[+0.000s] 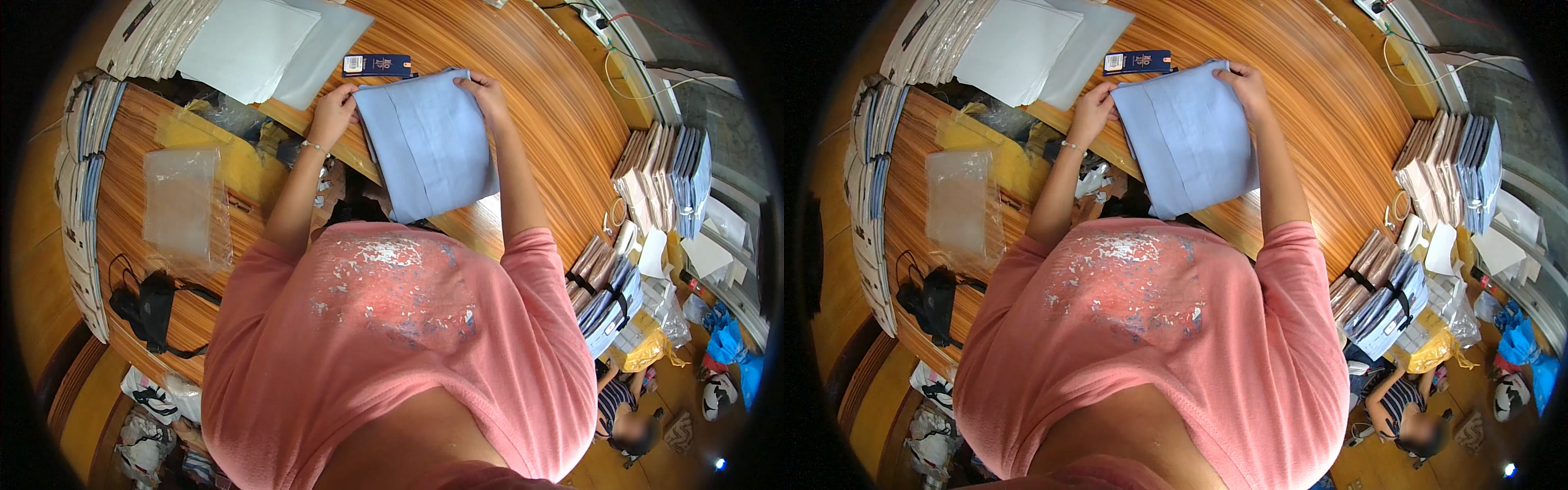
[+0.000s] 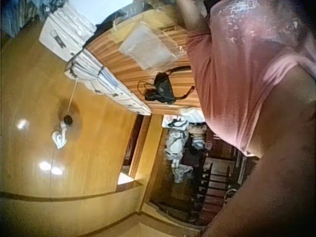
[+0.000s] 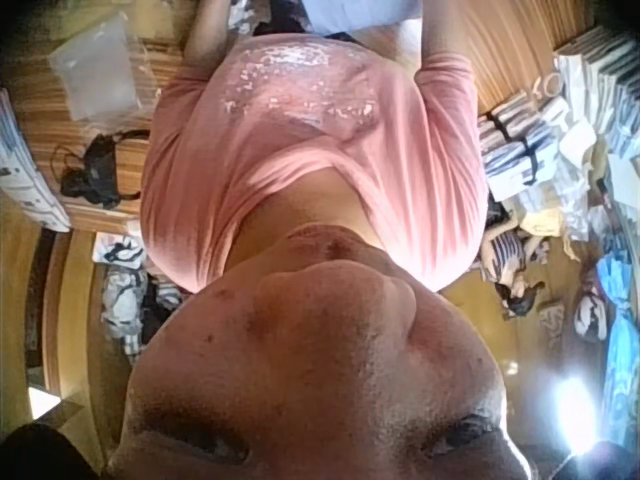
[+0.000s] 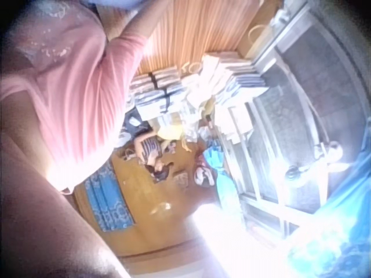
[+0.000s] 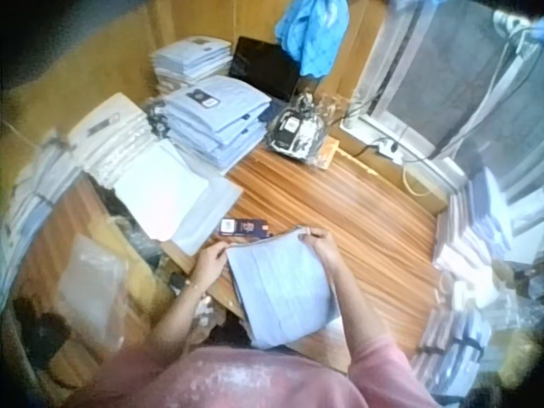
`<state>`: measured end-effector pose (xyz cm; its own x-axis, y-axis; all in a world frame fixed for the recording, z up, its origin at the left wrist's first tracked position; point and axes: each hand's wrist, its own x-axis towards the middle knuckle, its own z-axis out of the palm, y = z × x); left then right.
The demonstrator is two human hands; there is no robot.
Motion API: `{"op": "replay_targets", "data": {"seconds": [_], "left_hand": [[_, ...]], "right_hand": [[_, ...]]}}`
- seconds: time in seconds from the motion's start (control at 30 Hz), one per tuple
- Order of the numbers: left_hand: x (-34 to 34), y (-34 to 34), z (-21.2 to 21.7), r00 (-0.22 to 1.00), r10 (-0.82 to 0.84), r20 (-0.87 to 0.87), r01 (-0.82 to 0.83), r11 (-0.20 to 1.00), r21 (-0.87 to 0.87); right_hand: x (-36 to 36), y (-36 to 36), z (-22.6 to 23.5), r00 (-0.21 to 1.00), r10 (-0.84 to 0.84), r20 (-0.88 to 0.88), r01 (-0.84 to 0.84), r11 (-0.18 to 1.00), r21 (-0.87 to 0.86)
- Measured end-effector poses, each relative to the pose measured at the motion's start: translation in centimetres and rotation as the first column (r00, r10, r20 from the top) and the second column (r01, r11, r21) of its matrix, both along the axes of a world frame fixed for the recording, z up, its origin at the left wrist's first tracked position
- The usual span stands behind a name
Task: The person takes a shirt from a stack, lays it flat on a wooden table, and folds it around a cardboard insert. They then use a lint roller on the front, place the shirt into a plastic bag, seal the bag, and tie a blue ribbon around the package.
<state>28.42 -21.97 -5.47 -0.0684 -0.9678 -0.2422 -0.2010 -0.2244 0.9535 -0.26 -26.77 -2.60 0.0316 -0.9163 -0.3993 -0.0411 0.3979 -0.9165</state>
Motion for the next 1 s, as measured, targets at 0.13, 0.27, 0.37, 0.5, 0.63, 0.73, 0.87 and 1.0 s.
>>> {"op": "replay_targets", "data": {"seconds": [0.13, 0.27, 0.37, 0.5, 0.63, 0.73, 0.87, 1.0], "left_hand": [[0.3, -0.2, -0.4, 0.996, 0.042, -0.082, -0.034, 0.996, 0.088], [-0.3, -0.6, -0.2, 0.993, 0.108, -0.045, -0.101, 0.986, 0.13], [-0.4, -0.5, 0.7, 0.968, 0.224, -0.118, -0.192, 0.953, 0.236], [-0.5, -0.1, 1.6, 0.826, 0.018, 0.563, 0.093, 0.981, -0.169], [-0.3, -1.1, 0.9, 0.771, 0.036, 0.636, 0.132, 0.967, -0.216], [0.0, -2.4, -1.2, 0.843, 0.019, 0.538, 0.165, 0.942, -0.291], [-1.4, -3.3, 2.2, 0.985, -0.043, 0.166, 0.09, 0.953, -0.289], [-5.8, -1.5, 15.1, 0.968, -0.232, -0.095, 0.16, 0.865, -0.475]], "right_hand": [[-0.3, -0.5, 0.4, 0.999, -0.004, 0.053, -0.003, 0.991, 0.137], [-0.5, -1.4, -1.9, 0.99, 0.027, -0.138, -0.026, 1.0, 0.005], [0.3, -1.7, -1.4, 0.827, 0.063, -0.559, -0.159, 0.979, -0.125], [3.3, -0.2, -0.8, 0.309, -0.38, -0.872, -0.361, 0.801, -0.477], [3.0, -1.8, -1.8, 0.463, -0.243, -0.853, -0.058, 0.951, -0.302], [-0.4, -2.6, -2.0, 0.796, 0.056, -0.603, -0.078, 0.997, -0.01], [-2.8, 0.9, 2.5, 0.96, -0.114, -0.254, 0.084, 0.988, -0.126], [-6.1, 9.6, 14.2, 0.911, -0.403, -0.092, 0.313, 0.818, -0.483]]}}
